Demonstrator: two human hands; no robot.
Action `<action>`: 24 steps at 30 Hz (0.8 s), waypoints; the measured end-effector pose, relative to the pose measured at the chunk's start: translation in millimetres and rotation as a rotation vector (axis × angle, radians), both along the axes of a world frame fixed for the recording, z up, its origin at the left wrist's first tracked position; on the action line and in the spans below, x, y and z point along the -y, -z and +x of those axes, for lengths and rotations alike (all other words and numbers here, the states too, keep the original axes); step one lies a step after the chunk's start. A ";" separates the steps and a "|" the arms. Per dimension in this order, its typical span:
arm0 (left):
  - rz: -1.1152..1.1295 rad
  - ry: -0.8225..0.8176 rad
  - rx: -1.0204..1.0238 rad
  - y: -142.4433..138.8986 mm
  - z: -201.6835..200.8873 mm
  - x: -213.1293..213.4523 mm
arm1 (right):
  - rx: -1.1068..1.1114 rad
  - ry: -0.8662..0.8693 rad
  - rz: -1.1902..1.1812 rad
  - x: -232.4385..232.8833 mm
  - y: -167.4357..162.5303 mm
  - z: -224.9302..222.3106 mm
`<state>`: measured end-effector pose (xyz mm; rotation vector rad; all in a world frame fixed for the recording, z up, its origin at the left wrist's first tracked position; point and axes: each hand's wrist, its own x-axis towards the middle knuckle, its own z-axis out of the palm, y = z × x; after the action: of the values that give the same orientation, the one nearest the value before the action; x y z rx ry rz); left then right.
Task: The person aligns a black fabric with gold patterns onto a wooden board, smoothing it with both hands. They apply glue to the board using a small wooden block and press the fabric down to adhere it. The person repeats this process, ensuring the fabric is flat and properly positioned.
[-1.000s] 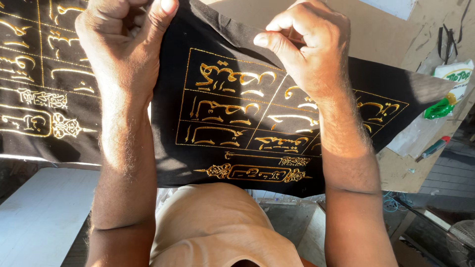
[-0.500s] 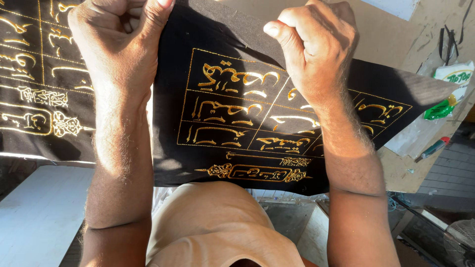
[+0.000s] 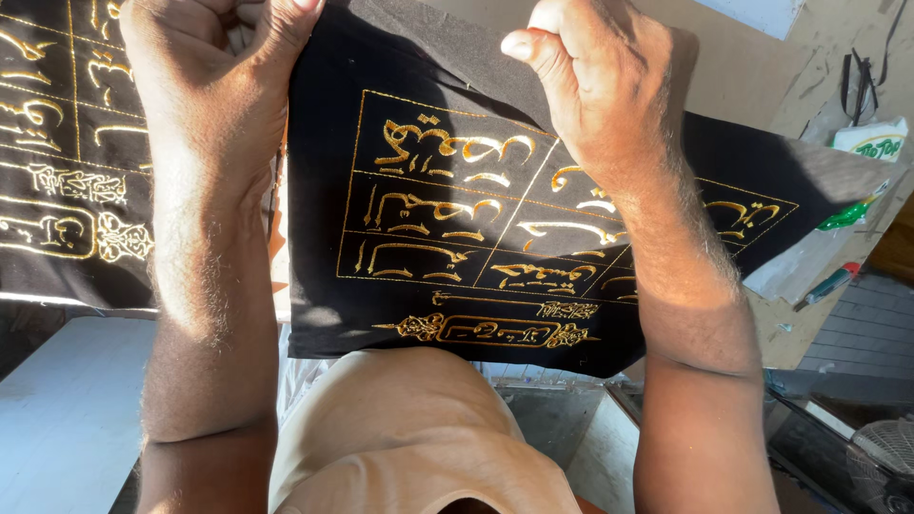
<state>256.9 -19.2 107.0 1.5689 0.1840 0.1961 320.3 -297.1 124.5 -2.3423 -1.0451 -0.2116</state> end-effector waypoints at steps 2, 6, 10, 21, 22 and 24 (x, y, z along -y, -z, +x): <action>0.121 -0.004 0.009 -4.0 -0.2 2.1 | -0.021 -0.014 0.002 0.7 -1.2 2.3; 0.607 0.020 0.145 -17.2 0.4 12.7 | 0.006 -0.024 -0.032 1.4 -7.1 6.3; 0.996 0.153 0.479 -25.3 5.9 31.9 | -0.083 -0.026 -0.013 -0.1 -17.1 3.4; 0.708 0.390 0.559 -12.7 13.9 34.4 | -0.061 -0.116 0.136 29.5 -24.7 -12.3; 0.723 0.400 0.584 -12.3 13.8 31.9 | -0.057 -0.087 0.134 31.0 -20.8 -15.0; 0.754 0.421 0.604 -12.3 12.2 27.5 | -0.064 -0.042 0.134 32.2 -13.7 -22.9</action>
<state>269.1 -46.7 119.3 2.1618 -0.7703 0.4264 297.5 -329.3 138.1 -2.1906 -1.0164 -0.1842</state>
